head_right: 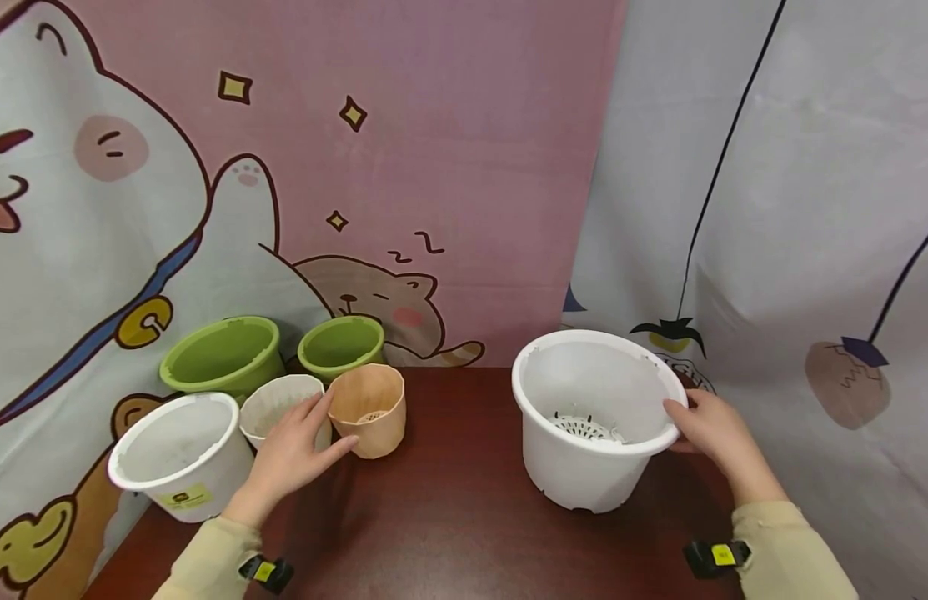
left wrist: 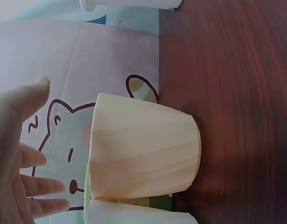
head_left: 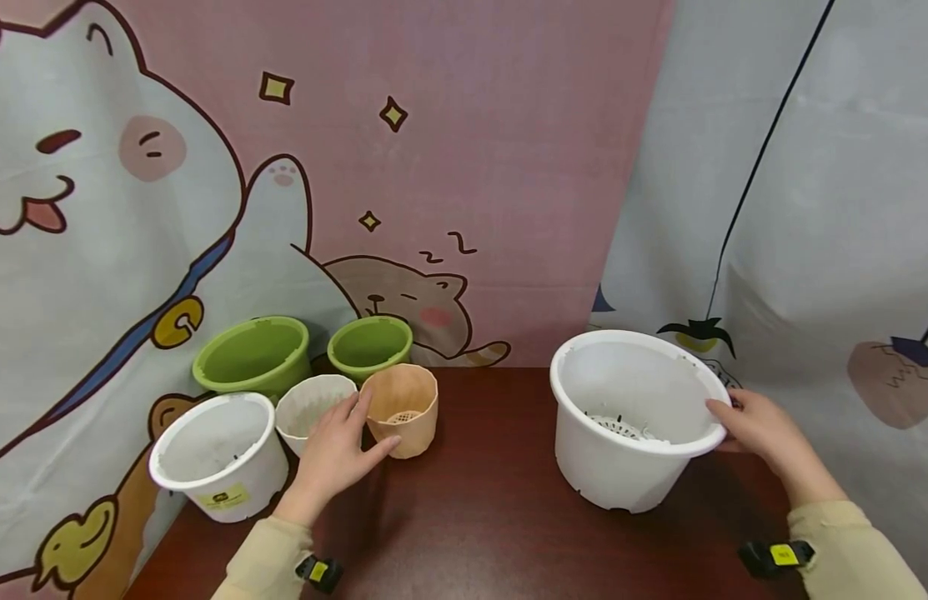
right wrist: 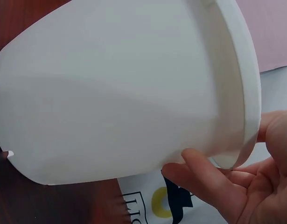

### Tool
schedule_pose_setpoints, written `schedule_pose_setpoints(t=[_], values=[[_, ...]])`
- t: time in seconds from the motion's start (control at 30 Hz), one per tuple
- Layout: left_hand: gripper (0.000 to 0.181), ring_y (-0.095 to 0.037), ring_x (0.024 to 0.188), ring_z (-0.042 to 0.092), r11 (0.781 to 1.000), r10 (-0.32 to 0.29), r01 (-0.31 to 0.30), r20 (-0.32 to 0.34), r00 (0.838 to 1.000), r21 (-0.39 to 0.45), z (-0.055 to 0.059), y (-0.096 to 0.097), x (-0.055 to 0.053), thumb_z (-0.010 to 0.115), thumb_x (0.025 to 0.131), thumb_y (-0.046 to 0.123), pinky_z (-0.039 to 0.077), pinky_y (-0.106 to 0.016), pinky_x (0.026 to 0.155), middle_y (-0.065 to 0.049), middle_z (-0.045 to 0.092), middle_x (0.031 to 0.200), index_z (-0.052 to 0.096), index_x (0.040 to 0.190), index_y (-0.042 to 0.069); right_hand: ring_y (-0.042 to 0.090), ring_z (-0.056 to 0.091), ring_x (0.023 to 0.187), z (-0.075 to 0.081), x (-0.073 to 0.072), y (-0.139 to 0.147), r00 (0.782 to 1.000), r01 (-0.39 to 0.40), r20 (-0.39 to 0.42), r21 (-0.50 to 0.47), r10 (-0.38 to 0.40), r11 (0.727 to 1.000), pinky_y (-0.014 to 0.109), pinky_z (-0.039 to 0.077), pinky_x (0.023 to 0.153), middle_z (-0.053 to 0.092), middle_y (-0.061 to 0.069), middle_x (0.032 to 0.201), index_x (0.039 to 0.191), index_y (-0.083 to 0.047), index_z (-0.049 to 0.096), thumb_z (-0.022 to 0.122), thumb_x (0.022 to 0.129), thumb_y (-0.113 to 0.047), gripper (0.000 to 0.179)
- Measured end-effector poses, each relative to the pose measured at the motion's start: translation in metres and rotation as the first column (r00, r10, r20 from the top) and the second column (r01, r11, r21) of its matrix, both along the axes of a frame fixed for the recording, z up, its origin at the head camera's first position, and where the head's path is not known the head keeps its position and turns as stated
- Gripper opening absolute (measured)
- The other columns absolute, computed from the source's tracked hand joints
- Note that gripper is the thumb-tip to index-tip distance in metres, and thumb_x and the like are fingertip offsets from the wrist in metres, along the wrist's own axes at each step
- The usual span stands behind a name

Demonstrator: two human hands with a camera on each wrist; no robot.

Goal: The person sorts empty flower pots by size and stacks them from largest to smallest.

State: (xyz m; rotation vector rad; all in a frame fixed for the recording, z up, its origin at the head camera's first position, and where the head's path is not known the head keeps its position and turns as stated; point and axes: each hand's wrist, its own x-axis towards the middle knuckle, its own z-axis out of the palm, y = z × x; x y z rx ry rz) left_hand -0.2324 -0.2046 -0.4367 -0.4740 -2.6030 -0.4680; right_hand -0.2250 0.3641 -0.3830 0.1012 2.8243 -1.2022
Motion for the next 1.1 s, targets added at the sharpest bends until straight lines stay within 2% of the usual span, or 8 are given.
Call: schedule_pose_setpoints(t=[0.17,0.33,0.5,0.67,0.83,1.1], values=[[0.09,-0.044,0.12,0.054,0.999,-0.014,0.013,0.028,1.0,0.029,0.003,0.002,-0.001,0.07,0.085,0.056,0.043,-0.057,0.097,-0.026,0.055,0.134,0.039,0.15,0.001,0.023,0.068,0.068,0.004,-0.002,-0.001,1.0,0.004,-0.005,0.07,-0.003,0.998,0.035,0.059,0.061,0.064,0.025,0.089,0.122,0.028,0.04,0.041,0.103,-0.023,0.053],[0.089,-0.044,0.122,0.053,0.997,-0.027,0.023,0.054,0.998,0.069,0.007,0.003,-0.002,0.069,0.086,0.054,0.042,-0.056,0.1,-0.027,0.055,0.135,0.039,0.15,0.001,0.021,0.067,0.066,0.005,-0.004,-0.002,1.0,0.003,-0.012,0.093,-0.001,0.996,0.033,0.057,0.06,0.065,0.016,0.081,0.113,0.025,0.047,0.042,0.101,-0.02,0.047],[0.088,-0.043,0.124,0.052,0.996,-0.027,0.02,0.086,0.996,0.088,0.009,0.003,-0.002,0.068,0.087,0.054,0.043,-0.056,0.1,-0.027,0.054,0.136,0.038,0.151,0.0,0.022,0.067,0.068,0.007,-0.005,-0.005,1.0,0.013,-0.016,0.072,-0.012,0.997,0.033,0.057,0.061,0.065,0.019,0.085,0.113,0.025,0.048,0.042,0.101,-0.021,0.047],[0.087,-0.042,0.122,0.054,0.995,-0.03,0.021,0.091,0.995,0.096,0.011,0.002,-0.001,0.069,0.087,0.052,0.045,-0.056,0.098,-0.027,0.055,0.134,0.039,0.149,-0.001,0.023,0.068,0.067,0.008,-0.005,-0.013,1.0,0.017,-0.024,0.028,-0.017,0.999,0.033,0.058,0.059,0.065,0.019,0.085,0.113,0.025,0.048,0.043,0.1,-0.019,0.047],[0.085,-0.042,0.122,0.054,0.993,-0.034,0.023,0.087,0.996,0.117,0.014,-0.001,-0.002,0.071,0.086,0.05,0.045,-0.056,0.097,-0.026,0.055,0.134,0.041,0.148,0.0,0.024,0.068,0.068,0.012,-0.006,-0.022,0.999,0.013,-0.035,0.049,-0.011,0.999,0.034,0.058,0.06,0.064,0.021,0.088,0.116,0.024,0.047,0.044,0.101,-0.021,0.048],[0.083,-0.045,0.126,0.05,0.993,-0.022,0.01,0.104,0.994,0.116,0.023,-0.007,-0.003,0.07,0.088,0.048,0.042,-0.058,0.101,-0.03,0.051,0.138,0.042,0.145,-0.006,0.022,0.068,0.068,0.011,-0.01,-0.039,0.998,-0.003,-0.055,0.043,0.006,0.999,0.037,0.059,0.061,0.064,0.024,0.091,0.117,0.023,0.049,0.045,0.1,-0.02,0.046]])
